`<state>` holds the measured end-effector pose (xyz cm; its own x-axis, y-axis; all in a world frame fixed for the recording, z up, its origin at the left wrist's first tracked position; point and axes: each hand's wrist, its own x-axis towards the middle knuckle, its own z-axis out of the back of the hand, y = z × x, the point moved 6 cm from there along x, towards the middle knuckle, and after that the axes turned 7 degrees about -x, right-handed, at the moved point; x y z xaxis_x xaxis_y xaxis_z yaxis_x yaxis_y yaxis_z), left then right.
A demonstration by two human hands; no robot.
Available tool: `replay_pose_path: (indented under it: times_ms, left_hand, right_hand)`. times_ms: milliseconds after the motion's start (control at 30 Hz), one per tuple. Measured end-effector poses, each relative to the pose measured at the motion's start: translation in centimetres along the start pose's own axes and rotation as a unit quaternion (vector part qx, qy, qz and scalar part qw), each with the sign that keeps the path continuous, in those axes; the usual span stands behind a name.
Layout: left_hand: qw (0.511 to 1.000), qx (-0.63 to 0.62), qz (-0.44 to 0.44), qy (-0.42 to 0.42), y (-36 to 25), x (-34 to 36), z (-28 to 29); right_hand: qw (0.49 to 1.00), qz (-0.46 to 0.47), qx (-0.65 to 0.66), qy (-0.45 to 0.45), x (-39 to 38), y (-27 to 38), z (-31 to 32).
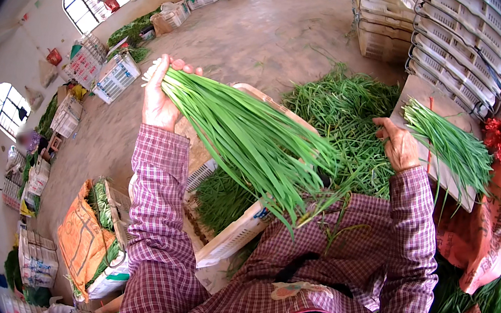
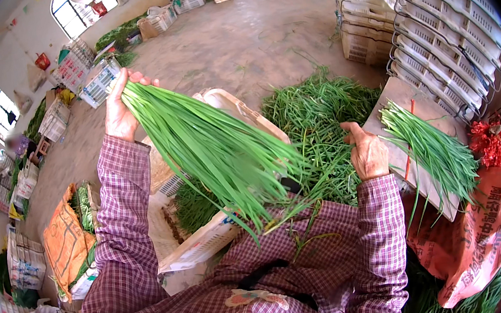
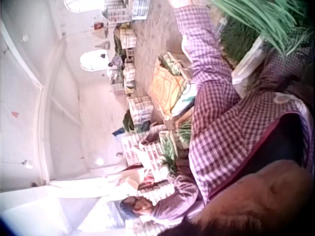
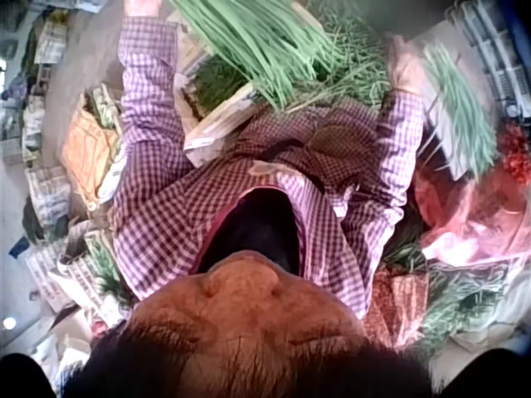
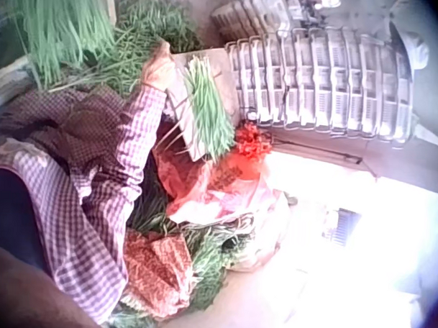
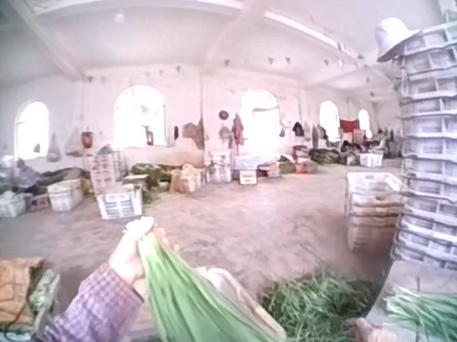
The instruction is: The person sorts green chives by hand, removing damaged leaves and aligning the stems, then ties them into bunches with a thin strip and places them into a white plastic crate.
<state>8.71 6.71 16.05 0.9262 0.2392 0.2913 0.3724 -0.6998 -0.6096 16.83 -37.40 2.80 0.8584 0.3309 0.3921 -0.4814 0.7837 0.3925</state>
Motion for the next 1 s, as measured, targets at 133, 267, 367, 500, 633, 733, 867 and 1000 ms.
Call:
replay_pose_path:
  times_ms: [133, 267, 367, 500, 633, 733, 867, 1000]
  left_hand:
    - [0.993, 0.102, -0.059, 0.000, -3.2, 0.4, 0.7]
    - [0.998, 0.054, -0.030, -0.009, -4.2, 0.1, 2.2]
    - [0.995, 0.101, -0.006, 0.017, -4.7, -0.7, 2.0]
    - [0.986, 0.157, -0.035, -0.043, -5.5, -3.0, 3.6]
    - [0.978, 0.201, -0.023, -0.058, -4.7, -4.1, 3.6]
    - [0.972, 0.219, -0.018, -0.087, -2.9, -4.6, 2.9]
    - [0.973, 0.229, 0.015, -0.027, -1.4, -4.7, 2.2]
    - [0.965, 0.261, 0.018, -0.024, 0.9, -5.7, 0.8]
  right_hand:
    - [0.982, -0.018, 0.183, 0.052, 0.0, 1.2, -1.2]
    - [0.987, 0.052, 0.028, 0.151, -2.8, -1.1, -6.9]
    - [0.973, 0.021, -0.039, 0.226, -5.3, -2.6, -8.3]
    - [0.973, 0.006, -0.154, 0.170, -6.6, -2.7, -6.8]
    - [0.981, 0.112, -0.056, 0.151, -7.6, -1.1, -8.8]
    - [0.962, 0.190, -0.038, 0.194, -9.5, 0.1, -12.5]
    - [0.948, 0.232, -0.054, 0.211, -10.6, 1.4, -15.1]
    - [0.977, 0.156, 0.049, 0.137, -8.6, 0.6, -12.9]
